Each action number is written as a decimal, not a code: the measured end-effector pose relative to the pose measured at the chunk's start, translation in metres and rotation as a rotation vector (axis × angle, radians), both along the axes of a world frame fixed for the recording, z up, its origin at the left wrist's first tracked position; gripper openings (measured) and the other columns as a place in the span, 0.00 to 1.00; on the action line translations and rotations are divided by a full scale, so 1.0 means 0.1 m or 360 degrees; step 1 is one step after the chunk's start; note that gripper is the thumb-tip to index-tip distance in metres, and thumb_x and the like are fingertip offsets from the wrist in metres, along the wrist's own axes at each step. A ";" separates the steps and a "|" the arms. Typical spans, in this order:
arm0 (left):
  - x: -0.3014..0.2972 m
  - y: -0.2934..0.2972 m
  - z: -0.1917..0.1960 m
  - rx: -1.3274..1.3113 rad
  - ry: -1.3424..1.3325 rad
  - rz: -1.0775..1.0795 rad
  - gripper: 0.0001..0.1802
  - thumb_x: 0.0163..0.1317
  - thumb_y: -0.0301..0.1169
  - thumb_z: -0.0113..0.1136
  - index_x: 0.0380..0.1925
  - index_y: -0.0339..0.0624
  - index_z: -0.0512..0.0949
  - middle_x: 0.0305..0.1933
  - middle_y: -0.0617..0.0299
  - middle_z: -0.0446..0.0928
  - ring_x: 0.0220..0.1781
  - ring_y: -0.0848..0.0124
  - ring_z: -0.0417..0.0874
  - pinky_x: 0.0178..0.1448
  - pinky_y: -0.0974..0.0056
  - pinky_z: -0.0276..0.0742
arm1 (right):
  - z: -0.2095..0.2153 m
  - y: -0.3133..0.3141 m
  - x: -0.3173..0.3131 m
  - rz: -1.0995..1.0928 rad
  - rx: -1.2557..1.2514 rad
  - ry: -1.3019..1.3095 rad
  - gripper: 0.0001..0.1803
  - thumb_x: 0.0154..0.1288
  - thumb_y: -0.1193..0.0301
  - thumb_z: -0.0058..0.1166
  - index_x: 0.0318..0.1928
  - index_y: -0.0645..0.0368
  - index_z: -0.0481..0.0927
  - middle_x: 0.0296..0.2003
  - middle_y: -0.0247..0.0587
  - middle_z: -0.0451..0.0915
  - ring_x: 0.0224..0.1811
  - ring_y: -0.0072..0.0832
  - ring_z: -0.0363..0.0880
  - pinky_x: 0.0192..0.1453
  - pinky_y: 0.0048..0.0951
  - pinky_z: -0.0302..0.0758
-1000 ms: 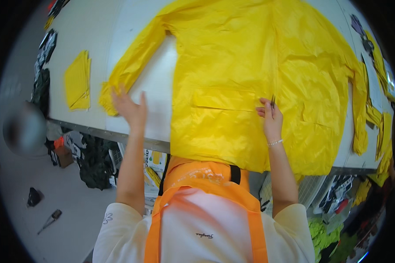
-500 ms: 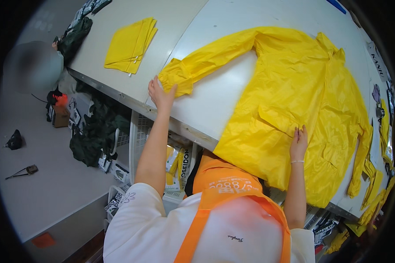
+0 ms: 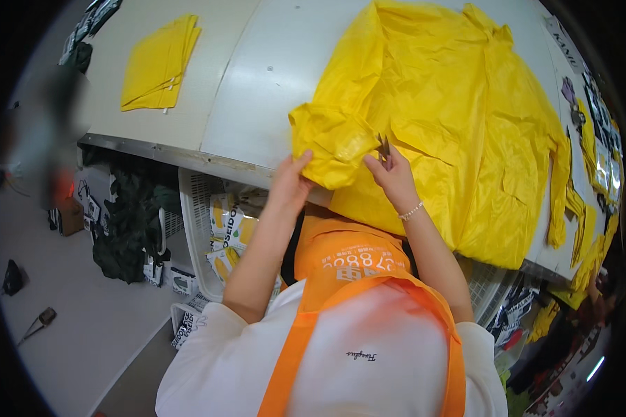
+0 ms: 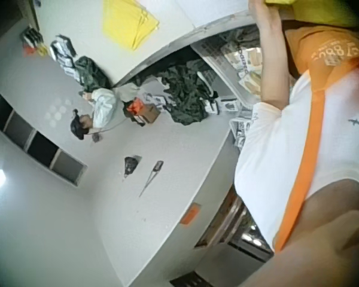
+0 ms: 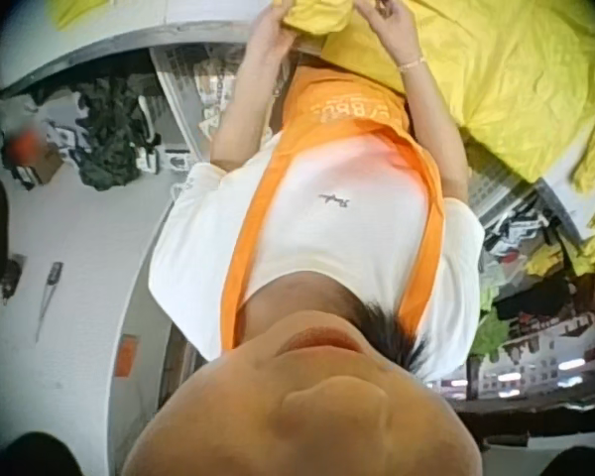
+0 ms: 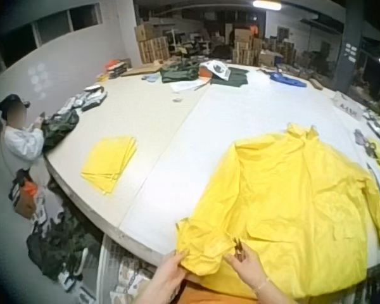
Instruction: The person lays a yellow raincoat on a table, uses a small blade to cut threads, zips the jacket, and folds it into a compact rectangle. The folded jacket is placed into a white plastic basket with other folded items.
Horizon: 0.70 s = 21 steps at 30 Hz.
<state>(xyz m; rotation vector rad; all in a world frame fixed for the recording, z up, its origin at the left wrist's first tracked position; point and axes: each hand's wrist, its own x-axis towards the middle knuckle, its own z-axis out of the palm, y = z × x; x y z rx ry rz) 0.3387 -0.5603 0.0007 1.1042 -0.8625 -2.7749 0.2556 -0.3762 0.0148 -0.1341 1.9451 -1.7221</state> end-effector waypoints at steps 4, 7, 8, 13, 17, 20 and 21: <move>0.20 0.24 0.00 0.0059 -0.0100 -0.0373 0.28 0.62 0.34 0.57 0.58 0.32 0.61 0.56 0.54 0.70 0.55 0.63 0.75 0.55 0.60 0.73 | 0.12 0.09 -0.05 -0.0142 -0.0238 -0.0110 0.10 0.60 0.68 0.61 0.33 0.59 0.74 0.19 0.21 0.65 0.19 0.10 0.59 0.23 0.16 0.58; 0.18 0.26 -0.15 -0.0925 -0.0171 -0.0454 0.36 0.57 0.36 0.63 0.61 0.34 0.59 0.59 0.52 0.67 0.60 0.62 0.69 0.59 0.60 0.68 | 0.20 0.23 -0.13 -0.0151 -0.0474 -0.0258 0.12 0.61 0.66 0.59 0.28 0.55 0.71 0.17 0.20 0.61 0.16 0.10 0.56 0.20 0.17 0.55; 0.09 0.16 -0.08 -0.1209 -0.0090 -0.0392 0.37 0.56 0.36 0.64 0.61 0.35 0.59 0.60 0.52 0.66 0.61 0.63 0.68 0.60 0.60 0.67 | 0.24 0.25 -0.15 -0.0152 -0.0496 -0.0272 0.12 0.62 0.65 0.58 0.27 0.55 0.70 0.16 0.20 0.61 0.15 0.10 0.55 0.19 0.17 0.55; -0.49 0.04 0.55 -0.2068 0.0562 -0.0652 0.26 0.59 0.33 0.60 0.57 0.40 0.68 0.52 0.62 0.74 0.53 0.74 0.73 0.61 0.64 0.64 | 0.36 0.39 -0.25 0.0139 -0.0582 -0.0296 0.13 0.66 0.62 0.53 0.28 0.55 0.71 0.16 0.22 0.62 0.16 0.10 0.55 0.20 0.17 0.55; -0.79 0.21 0.84 -0.1479 0.0527 -0.1151 0.09 0.59 0.31 0.59 0.36 0.36 0.81 0.32 0.66 0.80 0.38 0.79 0.77 0.48 0.72 0.71 | 0.57 0.37 -0.25 0.0043 -0.0410 0.0110 0.09 0.62 0.67 0.58 0.35 0.59 0.75 0.17 0.22 0.65 0.18 0.09 0.56 0.22 0.15 0.56; -0.81 0.26 0.82 -0.1260 0.0487 -0.1143 0.09 0.60 0.31 0.59 0.30 0.35 0.80 0.30 0.65 0.79 0.32 0.81 0.77 0.39 0.75 0.72 | 0.69 0.39 -0.26 -0.0142 -0.0171 0.0483 0.10 0.56 0.73 0.62 0.36 0.64 0.78 0.20 0.21 0.68 0.21 0.08 0.58 0.25 0.13 0.58; -0.84 0.27 0.84 -0.1257 0.0482 -0.1144 0.09 0.59 0.31 0.59 0.30 0.35 0.80 0.29 0.65 0.80 0.32 0.81 0.77 0.39 0.75 0.72 | 0.71 0.41 -0.29 -0.0121 -0.0166 0.0444 0.09 0.56 0.73 0.62 0.35 0.64 0.78 0.20 0.21 0.69 0.22 0.08 0.59 0.25 0.13 0.58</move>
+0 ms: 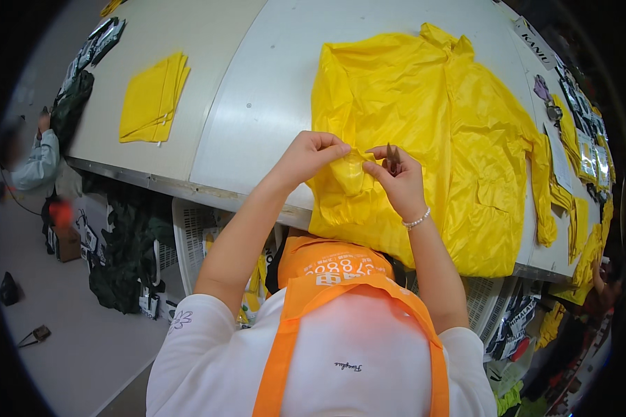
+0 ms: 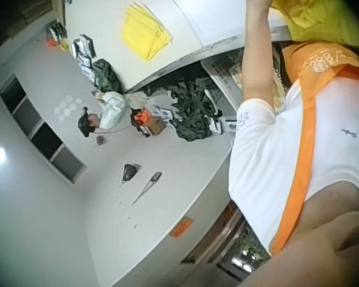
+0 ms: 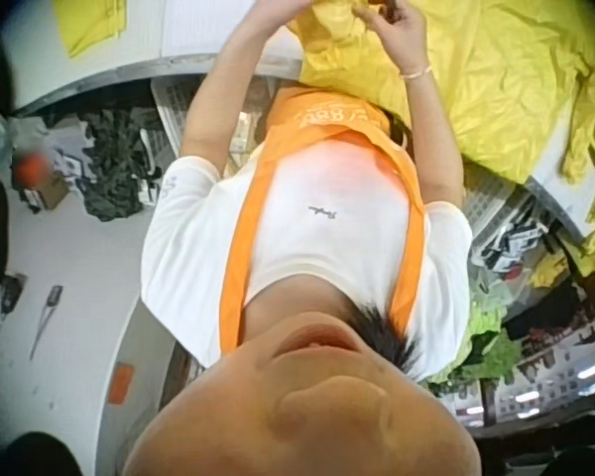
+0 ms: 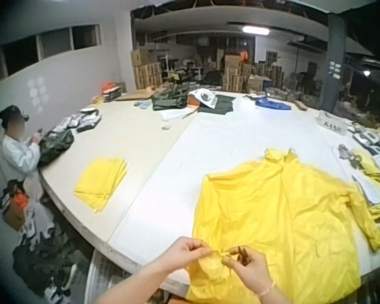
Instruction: The person lays a yellow raincoat on a table, uses a small blade to cut threads, zips the jacket, and folds it into a compact rectangle. The folded jacket is placed into a white plastic basket with other folded items.
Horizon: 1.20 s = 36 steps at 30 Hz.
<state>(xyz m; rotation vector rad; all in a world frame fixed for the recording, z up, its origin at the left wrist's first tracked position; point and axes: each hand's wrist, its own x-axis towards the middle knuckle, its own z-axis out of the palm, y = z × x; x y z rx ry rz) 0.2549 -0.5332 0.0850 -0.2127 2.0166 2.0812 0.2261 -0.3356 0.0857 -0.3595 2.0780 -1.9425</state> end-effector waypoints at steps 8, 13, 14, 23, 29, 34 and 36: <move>-0.03 0.06 0.13 0.0348 -0.0084 0.0030 0.11 0.58 0.32 0.60 0.29 0.34 0.82 0.28 0.65 0.80 0.32 0.81 0.78 0.38 0.75 0.71 | 0.03 0.14 -0.13 0.0104 0.0027 -0.0066 0.07 0.56 0.74 0.61 0.35 0.63 0.81 0.23 0.24 0.74 0.22 0.10 0.62 0.24 0.16 0.60; -0.08 0.05 0.10 0.0194 -0.0118 0.0013 0.10 0.59 0.32 0.59 0.30 0.36 0.82 0.30 0.66 0.80 0.34 0.81 0.78 0.42 0.75 0.71 | 0.28 0.08 -0.17 0.0193 0.0295 0.0559 0.10 0.52 0.77 0.63 0.37 0.60 0.82 0.29 0.32 0.77 0.23 0.16 0.68 0.26 0.17 0.64; -0.10 0.06 0.10 0.0222 -0.0113 0.0005 0.10 0.58 0.32 0.59 0.30 0.36 0.82 0.30 0.66 0.80 0.35 0.81 0.78 0.42 0.75 0.71 | 0.28 0.06 -0.18 0.0236 0.0318 0.0631 0.10 0.51 0.78 0.63 0.37 0.60 0.82 0.31 0.34 0.77 0.24 0.18 0.70 0.26 0.17 0.65; -0.08 0.17 0.22 -0.0122 0.0168 -0.0023 0.10 0.50 0.28 0.67 0.32 0.35 0.80 0.33 0.64 0.80 0.38 0.79 0.77 0.45 0.73 0.72 | 0.21 0.05 -0.25 0.0349 0.0307 0.0384 0.05 0.56 0.83 0.51 0.34 0.64 0.73 0.27 0.40 0.76 0.25 0.25 0.74 0.30 0.21 0.71; -0.03 0.25 0.28 -0.0532 0.0125 -0.0081 0.13 0.47 0.26 0.69 0.34 0.34 0.81 0.32 0.63 0.81 0.35 0.79 0.78 0.42 0.73 0.73 | 0.15 0.01 -0.22 0.0293 0.0321 0.0471 0.06 0.58 0.80 0.51 0.37 0.63 0.71 0.27 0.43 0.76 0.26 0.27 0.75 0.32 0.25 0.72; -0.04 0.26 0.24 -0.0359 0.0067 0.0059 0.10 0.50 0.25 0.67 0.32 0.32 0.80 0.30 0.64 0.81 0.32 0.80 0.77 0.39 0.74 0.73 | 0.23 -0.02 -0.23 0.0097 0.0320 0.0349 0.09 0.62 0.75 0.51 0.42 0.61 0.69 0.30 0.45 0.75 0.29 0.29 0.75 0.34 0.27 0.72; -0.04 0.25 0.23 -0.0304 0.0041 0.0128 0.09 0.50 0.25 0.66 0.32 0.31 0.80 0.30 0.63 0.81 0.33 0.81 0.77 0.39 0.75 0.73 | 0.19 0.18 -0.28 0.0120 0.0270 0.0257 0.11 0.63 0.72 0.51 0.44 0.61 0.68 0.31 0.45 0.74 0.31 0.31 0.75 0.35 0.27 0.72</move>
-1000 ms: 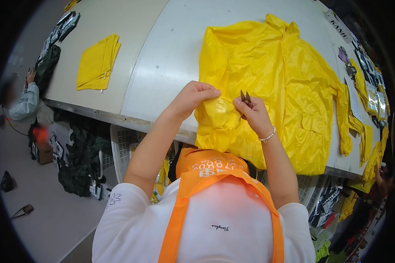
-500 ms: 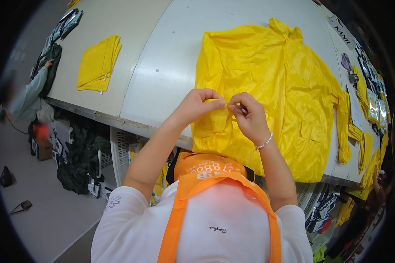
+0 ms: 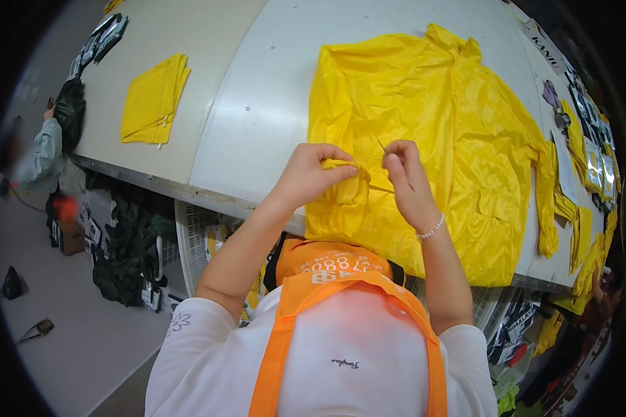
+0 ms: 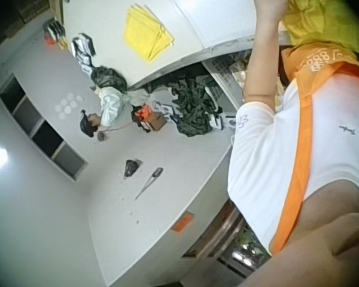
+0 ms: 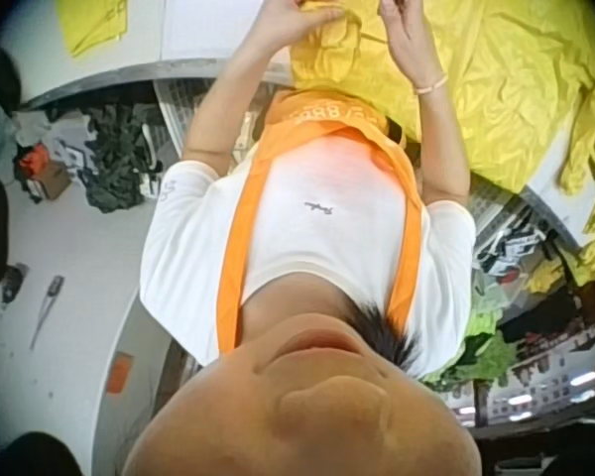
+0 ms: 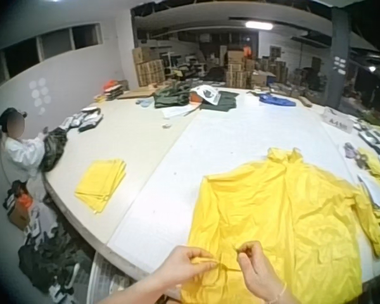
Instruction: The person lays a yellow raincoat on a table, uses a small blade to cut threads, zips the jacket, and folds it into a compact rectangle. The folded jacket is placed into a white plastic basket with other folded items.
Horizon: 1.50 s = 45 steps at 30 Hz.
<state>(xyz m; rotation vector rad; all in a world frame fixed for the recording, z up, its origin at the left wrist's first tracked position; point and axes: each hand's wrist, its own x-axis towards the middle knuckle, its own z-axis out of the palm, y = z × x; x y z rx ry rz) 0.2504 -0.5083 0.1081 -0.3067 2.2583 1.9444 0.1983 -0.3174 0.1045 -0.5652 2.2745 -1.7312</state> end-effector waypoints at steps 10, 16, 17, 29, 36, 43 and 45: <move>-0.02 0.08 -0.01 -0.0135 0.0137 -0.0065 0.09 0.51 0.25 0.65 0.32 0.31 0.80 0.31 0.63 0.80 0.33 0.80 0.77 0.39 0.74 0.73 | 0.24 0.05 0.16 0.0109 0.0381 0.0238 0.10 0.59 0.68 0.57 0.34 0.63 0.74 0.29 0.45 0.75 0.28 0.35 0.76 0.33 0.29 0.73; -0.01 0.09 0.02 -0.0239 0.0131 -0.0130 0.10 0.50 0.26 0.65 0.32 0.31 0.80 0.30 0.63 0.81 0.34 0.79 0.78 0.40 0.73 0.73 | 0.24 0.02 0.13 0.0144 0.0439 0.0199 0.10 0.58 0.68 0.58 0.33 0.61 0.75 0.26 0.44 0.75 0.26 0.35 0.76 0.31 0.28 0.72; -0.01 0.09 0.06 -0.0262 0.0113 -0.0141 0.10 0.50 0.26 0.65 0.32 0.31 0.80 0.30 0.63 0.81 0.34 0.79 0.78 0.40 0.73 0.73 | 0.24 0.02 0.13 0.0150 0.0432 0.0184 0.09 0.58 0.68 0.57 0.33 0.61 0.75 0.25 0.43 0.75 0.26 0.32 0.75 0.30 0.27 0.71; -0.01 0.05 0.01 -0.0069 0.0022 -0.0040 0.08 0.50 0.24 0.66 0.31 0.32 0.81 0.30 0.63 0.81 0.33 0.80 0.78 0.39 0.75 0.74 | -0.04 -0.09 0.10 0.0002 -0.0066 -0.0073 0.07 0.55 0.77 0.59 0.34 0.63 0.76 0.23 0.33 0.72 0.24 0.17 0.68 0.30 0.19 0.66; -0.02 0.06 -0.01 -0.0103 0.0064 -0.0021 0.09 0.50 0.25 0.66 0.30 0.31 0.81 0.29 0.63 0.80 0.32 0.81 0.77 0.37 0.74 0.74 | -0.01 -0.10 0.07 -0.0249 0.0239 0.0571 0.06 0.55 0.82 0.52 0.34 0.65 0.70 0.30 0.48 0.71 0.28 0.38 0.72 0.33 0.30 0.71; -0.01 0.05 0.00 -0.0026 0.0045 0.0130 0.10 0.50 0.27 0.67 0.31 0.33 0.81 0.29 0.63 0.80 0.32 0.80 0.77 0.38 0.74 0.73 | 0.21 0.07 0.19 -0.0193 -0.0004 -0.0084 0.09 0.63 0.71 0.51 0.39 0.64 0.71 0.32 0.46 0.72 0.28 0.31 0.72 0.35 0.27 0.70; -0.02 0.05 -0.01 0.0023 0.0050 0.0144 0.11 0.50 0.29 0.66 0.31 0.32 0.81 0.30 0.61 0.81 0.32 0.78 0.78 0.40 0.72 0.74 | 0.20 0.11 0.22 -0.0105 0.0168 0.0030 0.10 0.63 0.70 0.52 0.38 0.65 0.71 0.31 0.45 0.73 0.30 0.31 0.73 0.36 0.26 0.71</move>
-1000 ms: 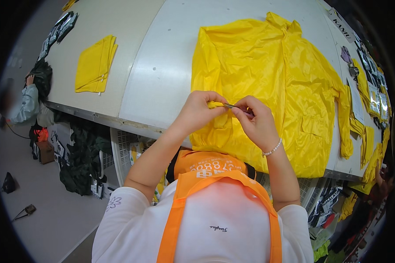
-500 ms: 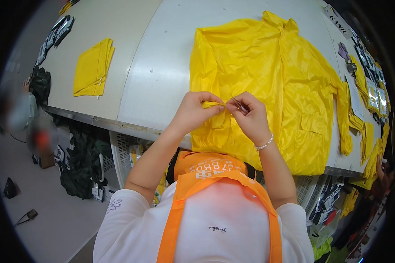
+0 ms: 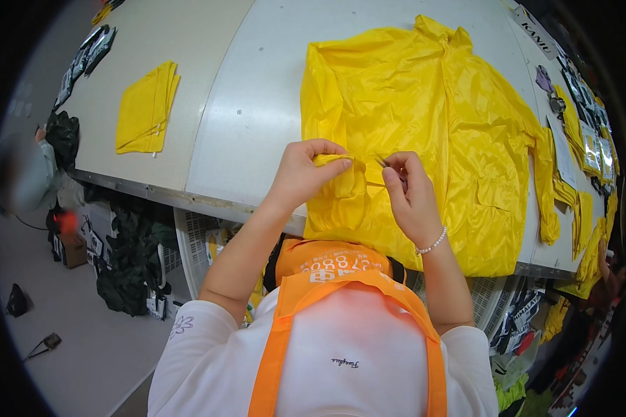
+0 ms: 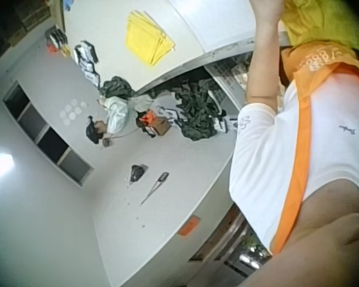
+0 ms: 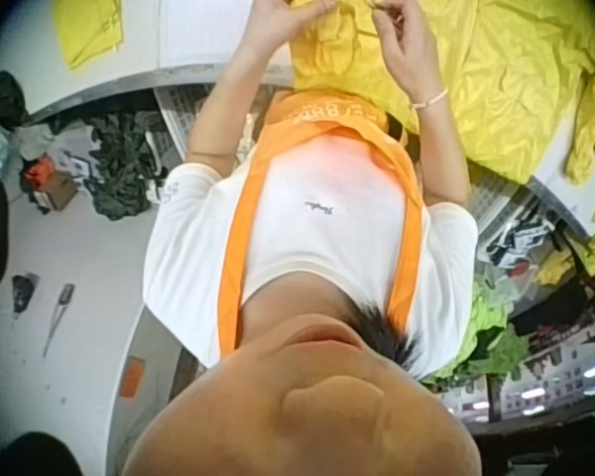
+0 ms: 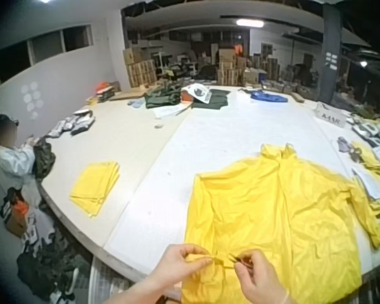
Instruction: The person lays a yellow raincoat on a table, uses a small blade to cut threads, zips the jacket, and folds it into a compact rectangle. The folded jacket is placed into a white plastic basket with other folded items.
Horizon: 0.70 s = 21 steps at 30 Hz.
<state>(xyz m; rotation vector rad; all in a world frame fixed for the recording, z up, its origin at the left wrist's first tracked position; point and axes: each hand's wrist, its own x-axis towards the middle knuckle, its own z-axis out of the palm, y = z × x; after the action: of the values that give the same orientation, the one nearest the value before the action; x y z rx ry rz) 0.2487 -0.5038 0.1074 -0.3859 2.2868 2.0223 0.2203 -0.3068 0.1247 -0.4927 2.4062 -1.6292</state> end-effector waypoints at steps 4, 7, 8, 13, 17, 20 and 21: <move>0.00 0.02 -0.01 0.0032 0.0059 -0.0041 0.10 0.50 0.28 0.66 0.31 0.32 0.81 0.31 0.61 0.81 0.33 0.78 0.78 0.40 0.73 0.73 | -0.10 -0.03 0.00 0.0096 0.0016 0.0033 0.10 0.62 0.70 0.53 0.37 0.65 0.72 0.31 0.45 0.73 0.31 0.32 0.75 0.37 0.26 0.72; -0.01 0.03 0.01 0.0020 0.0088 -0.0077 0.09 0.51 0.26 0.65 0.32 0.32 0.80 0.32 0.61 0.81 0.34 0.79 0.78 0.40 0.74 0.74 | -0.07 -0.08 -0.03 0.0124 0.0020 0.0075 0.10 0.61 0.70 0.54 0.36 0.64 0.73 0.32 0.45 0.74 0.31 0.33 0.76 0.36 0.27 0.74; -0.01 0.03 0.02 0.0017 0.0084 -0.0089 0.09 0.51 0.24 0.65 0.33 0.32 0.80 0.33 0.61 0.81 0.35 0.79 0.78 0.41 0.74 0.74 | -0.06 -0.09 -0.03 0.0127 0.0029 0.0101 0.10 0.61 0.70 0.55 0.36 0.64 0.73 0.32 0.45 0.74 0.31 0.33 0.76 0.36 0.27 0.74; 0.00 0.02 0.04 0.0063 0.0061 -0.0083 0.09 0.52 0.22 0.64 0.34 0.33 0.80 0.34 0.61 0.80 0.35 0.78 0.79 0.41 0.74 0.75 | -0.06 -0.13 -0.05 0.0134 0.0054 0.0213 0.09 0.60 0.70 0.55 0.36 0.64 0.73 0.31 0.44 0.74 0.31 0.33 0.77 0.34 0.26 0.75; 0.00 0.01 0.08 0.0051 0.0049 -0.0079 0.09 0.51 0.23 0.65 0.33 0.33 0.80 0.34 0.61 0.80 0.36 0.78 0.79 0.42 0.74 0.75 | -0.06 -0.14 -0.06 0.0128 0.0044 0.0167 0.08 0.60 0.72 0.55 0.35 0.64 0.74 0.30 0.44 0.74 0.30 0.33 0.77 0.34 0.26 0.74; 0.00 0.01 0.08 0.0050 0.0031 -0.0072 0.09 0.51 0.23 0.65 0.33 0.33 0.80 0.34 0.62 0.80 0.36 0.79 0.78 0.42 0.74 0.75 | -0.07 -0.15 -0.07 0.0122 0.0011 0.0121 0.08 0.59 0.72 0.56 0.34 0.64 0.74 0.28 0.44 0.74 0.28 0.31 0.76 0.33 0.25 0.73; 0.00 0.01 0.08 0.0043 0.0026 -0.0070 0.09 0.51 0.23 0.65 0.33 0.33 0.80 0.34 0.62 0.80 0.36 0.79 0.78 0.42 0.74 0.74 | -0.08 -0.14 -0.07 0.0124 -0.0001 0.0108 0.08 0.59 0.72 0.56 0.34 0.64 0.74 0.28 0.44 0.74 0.28 0.31 0.75 0.32 0.25 0.72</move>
<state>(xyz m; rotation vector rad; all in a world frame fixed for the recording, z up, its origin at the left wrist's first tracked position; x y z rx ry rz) 0.2492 -0.5028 0.1153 -0.3157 2.2536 2.0408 0.2132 -0.3213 0.1163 -0.6432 2.4018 -1.6054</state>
